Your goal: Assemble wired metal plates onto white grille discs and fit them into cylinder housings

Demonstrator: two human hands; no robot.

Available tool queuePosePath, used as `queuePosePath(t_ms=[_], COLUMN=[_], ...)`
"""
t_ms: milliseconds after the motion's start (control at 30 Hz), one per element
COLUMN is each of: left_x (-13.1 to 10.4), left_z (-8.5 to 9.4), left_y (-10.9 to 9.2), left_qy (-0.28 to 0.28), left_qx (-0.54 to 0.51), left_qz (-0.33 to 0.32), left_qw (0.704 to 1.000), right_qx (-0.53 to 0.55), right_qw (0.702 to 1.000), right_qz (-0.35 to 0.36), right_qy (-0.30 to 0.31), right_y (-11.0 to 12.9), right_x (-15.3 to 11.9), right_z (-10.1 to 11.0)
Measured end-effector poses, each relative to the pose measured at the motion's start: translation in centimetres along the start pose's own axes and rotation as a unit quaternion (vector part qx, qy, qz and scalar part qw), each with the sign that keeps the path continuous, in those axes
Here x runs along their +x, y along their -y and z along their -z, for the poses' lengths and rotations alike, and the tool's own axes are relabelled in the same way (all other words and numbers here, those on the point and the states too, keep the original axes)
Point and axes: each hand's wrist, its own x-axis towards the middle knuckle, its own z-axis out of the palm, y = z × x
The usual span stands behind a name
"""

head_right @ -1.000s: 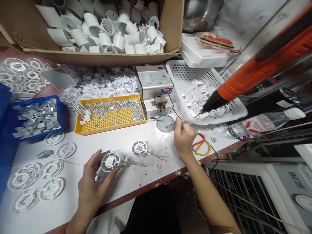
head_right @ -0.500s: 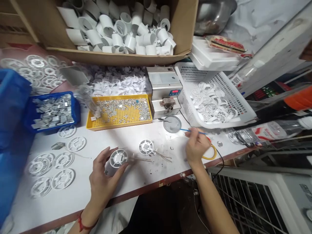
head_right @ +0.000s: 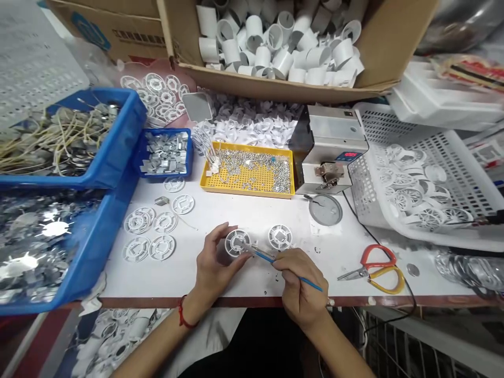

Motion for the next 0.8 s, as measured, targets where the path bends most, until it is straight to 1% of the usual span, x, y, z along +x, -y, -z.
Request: queuePosePath(t_ms=[100, 233, 367, 467, 533, 667, 800], left_x=[0.0, 0.0, 0.0, 0.0, 0.0, 0.1, 0.1], left_z=[-0.1, -0.1, -0.1, -0.1, -0.1, 0.0, -0.1], left_y=[0.1, 0.2, 0.1, 0.1, 0.1, 0.1, 0.2], left_qy=[0.001, 0.005, 0.001, 0.0, 0.001, 0.005, 0.003], left_qx=[-0.01, -0.014, -0.013, -0.008, -0.007, -0.011, -0.016], left_qz=[0.002, 0.005, -0.002, -0.005, -0.01, -0.013, -0.017], left_qw=[1.0, 1.0, 1.0, 1.0, 1.0, 1.0, 1.0], right_qx=[-0.016, -0.015, -0.019, -0.019, -0.041, -0.091, -0.113], right_qw=[0.999, 0.993, 0.975, 0.963, 0.956, 0.946, 0.935], right_qz=[0.007, 0.055, 0.092, 0.095, 0.098, 0.126, 0.146], right_qy=[0.039, 0.107, 0.203, 0.252, 0.272, 0.286, 0.304], right_y=[0.3, 1.1, 1.9, 2.2, 2.4, 2.6, 2.9], right_x=[0.8, 2.8, 5.1, 6.5, 7.3, 8.6, 8.9], right_z=[0.4, 0.9, 1.1, 0.8, 0.5, -0.1, 0.1])
